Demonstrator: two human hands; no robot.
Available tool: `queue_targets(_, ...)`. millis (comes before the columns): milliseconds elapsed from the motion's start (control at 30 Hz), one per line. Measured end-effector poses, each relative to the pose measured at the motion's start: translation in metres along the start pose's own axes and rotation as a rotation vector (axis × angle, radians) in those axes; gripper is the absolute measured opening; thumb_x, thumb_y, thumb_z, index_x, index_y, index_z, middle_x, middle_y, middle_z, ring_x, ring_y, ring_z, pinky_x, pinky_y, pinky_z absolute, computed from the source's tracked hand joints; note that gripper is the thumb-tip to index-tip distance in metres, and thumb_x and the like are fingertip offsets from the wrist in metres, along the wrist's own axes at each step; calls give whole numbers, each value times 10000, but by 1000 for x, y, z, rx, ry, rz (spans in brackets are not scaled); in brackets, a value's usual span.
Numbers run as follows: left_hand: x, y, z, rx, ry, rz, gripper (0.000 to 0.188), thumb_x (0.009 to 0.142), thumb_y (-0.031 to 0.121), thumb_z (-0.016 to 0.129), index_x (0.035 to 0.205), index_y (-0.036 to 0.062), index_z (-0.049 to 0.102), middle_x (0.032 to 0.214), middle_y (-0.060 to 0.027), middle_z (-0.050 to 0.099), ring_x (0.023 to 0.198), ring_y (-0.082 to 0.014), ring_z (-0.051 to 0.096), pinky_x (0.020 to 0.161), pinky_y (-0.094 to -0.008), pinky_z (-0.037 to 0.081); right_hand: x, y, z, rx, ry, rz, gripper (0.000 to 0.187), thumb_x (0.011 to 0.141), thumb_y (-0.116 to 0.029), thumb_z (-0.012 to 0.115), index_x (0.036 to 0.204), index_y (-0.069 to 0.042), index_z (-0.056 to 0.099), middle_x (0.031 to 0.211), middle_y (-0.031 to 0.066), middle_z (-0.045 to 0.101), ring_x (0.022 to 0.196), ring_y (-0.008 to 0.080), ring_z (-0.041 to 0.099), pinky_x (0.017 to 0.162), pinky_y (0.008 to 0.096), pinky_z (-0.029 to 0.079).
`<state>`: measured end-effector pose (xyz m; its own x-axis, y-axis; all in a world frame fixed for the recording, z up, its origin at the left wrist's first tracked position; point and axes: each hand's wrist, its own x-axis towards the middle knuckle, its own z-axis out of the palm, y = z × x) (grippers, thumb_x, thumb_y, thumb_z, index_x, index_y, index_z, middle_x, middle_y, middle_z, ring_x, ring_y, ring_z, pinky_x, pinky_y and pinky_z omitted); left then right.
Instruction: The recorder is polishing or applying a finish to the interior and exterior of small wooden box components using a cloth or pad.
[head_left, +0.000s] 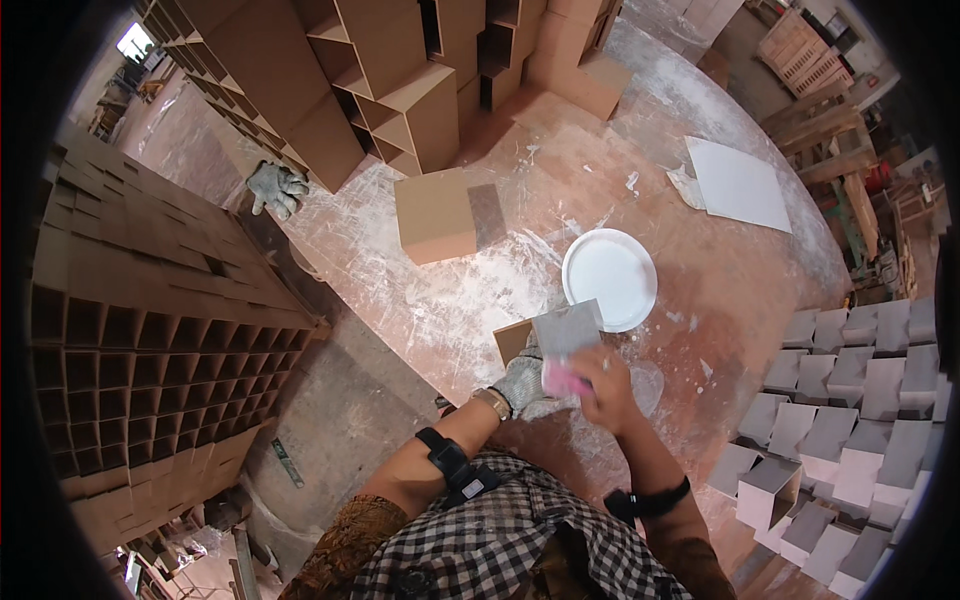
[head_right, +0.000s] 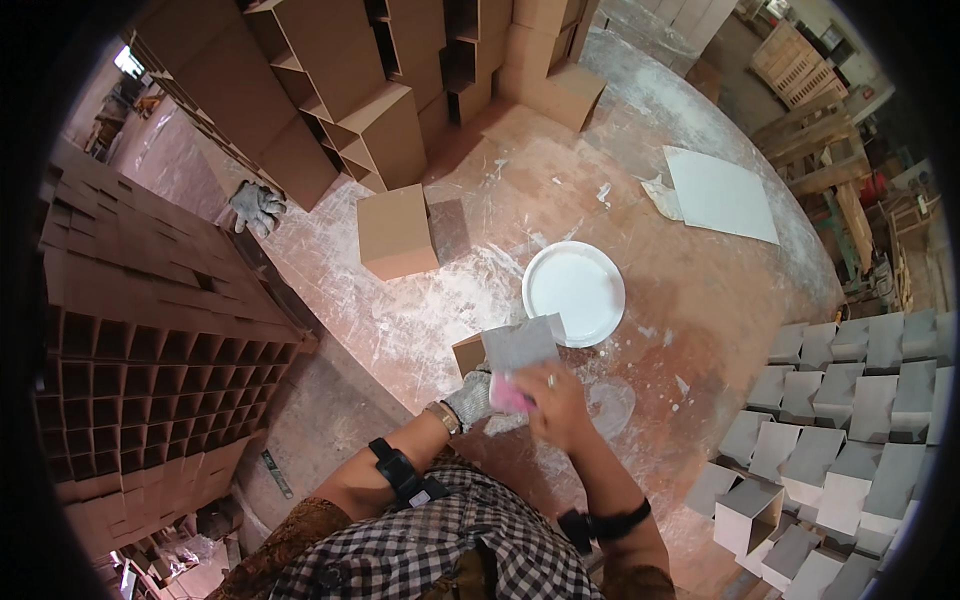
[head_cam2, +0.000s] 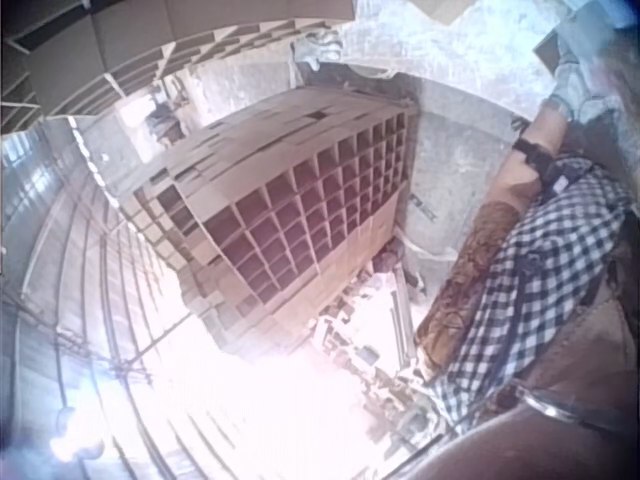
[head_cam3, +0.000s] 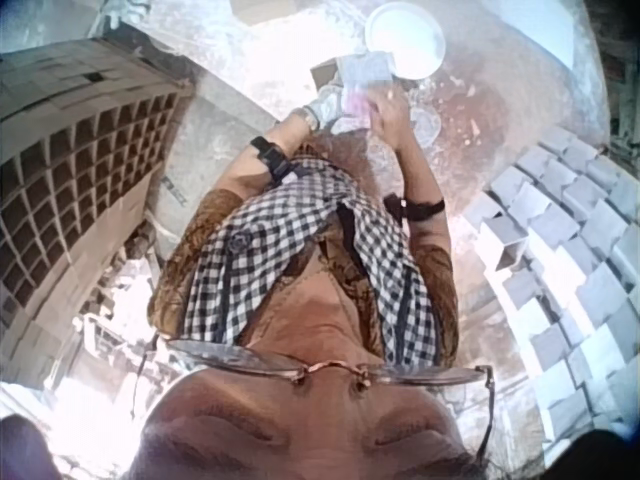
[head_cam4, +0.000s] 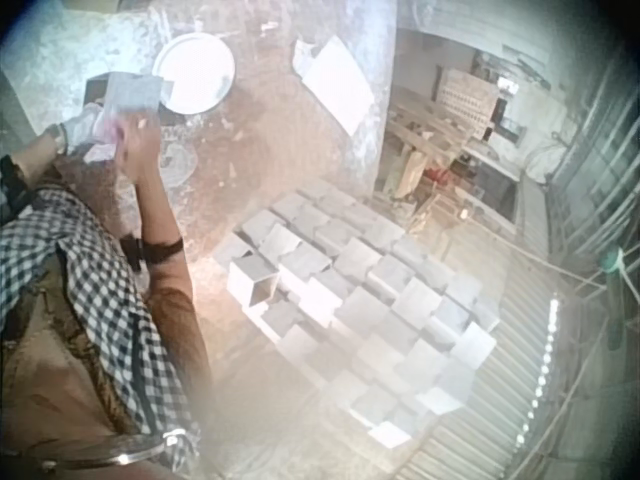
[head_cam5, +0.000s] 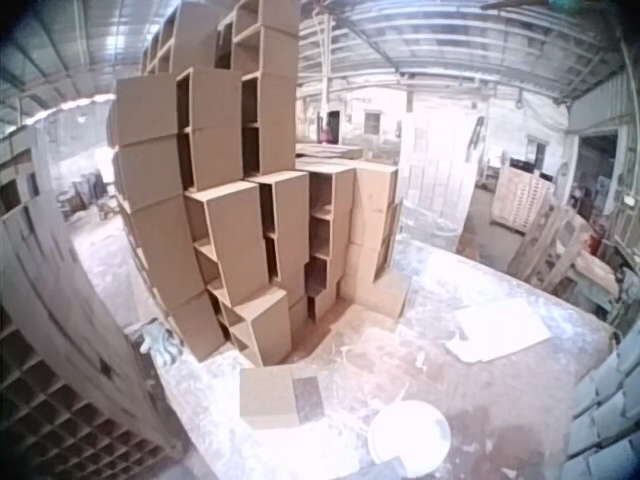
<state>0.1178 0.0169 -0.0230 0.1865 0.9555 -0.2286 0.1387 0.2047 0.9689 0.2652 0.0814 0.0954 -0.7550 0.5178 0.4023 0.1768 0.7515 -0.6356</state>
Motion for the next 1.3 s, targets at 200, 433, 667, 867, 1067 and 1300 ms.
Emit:
queue_targets(200, 7, -14, 6, 545, -25, -82, 697, 835, 412, 573, 1401, 65, 362, 1433, -218, 332, 1333, -382, 279, 1130, -408, 198, 75, 60, 25, -177, 101, 85, 287, 762, -24, 534, 1037, -71, 603, 995, 165, 636, 860, 367, 585, 796, 435, 452)
queue_targets(433, 10, -10, -2, 540, -192, -44, 461, 885, 339, 543, 1284, 111, 506, 1316, -135, 488, 1233, -285, 434, 1059, -346, 325, -6, -15, 6, -4, 133, -99, 332, 712, -8, 523, 1029, -61, 605, 1004, 137, 649, 865, 344, 585, 819, 447, 424)
queue_targets(667, -2, -25, 3, 397, 29, -42, 556, 865, 371, 563, 1332, 91, 454, 1371, -163, 432, 1255, -328, 415, 1009, -404, 395, 74, 32, 29, -46, 109, 10, 388, 668, -3, 503, 1018, -96, 643, 974, 105, 654, 915, 308, 549, 795, 425, 410)
queue_targets(867, 1, 33, -17, 391, -568, -53, 536, 855, 303, 595, 1328, 88, 462, 1368, -165, 435, 1245, -336, 421, 1040, -401, 361, -1, -12, 8, 69, 17, -25, 340, 676, -61, 525, 989, -79, 656, 955, 129, 654, 892, 326, 589, 869, 473, 401)
queue_targets(1067, -11, -9, -2, 163, -31, -33, 487, 818, 307, 630, 1255, 116, 532, 1284, -129, 529, 1194, -308, 484, 1023, -383, 380, 24, 17, 10, 3, 48, -16, 449, 637, -25, 528, 1056, -117, 660, 991, 100, 658, 934, 321, 570, 844, 442, 401)
queue_targets(1300, 1, -37, -1, 373, -182, 25, 522, 802, 373, 636, 1246, 117, 535, 1291, -132, 528, 1188, -304, 495, 1003, -395, 393, 27, 14, 16, 64, 7, -57, 396, 685, -114, 495, 1048, -90, 651, 965, 116, 650, 901, 325, 574, 871, 427, 410)
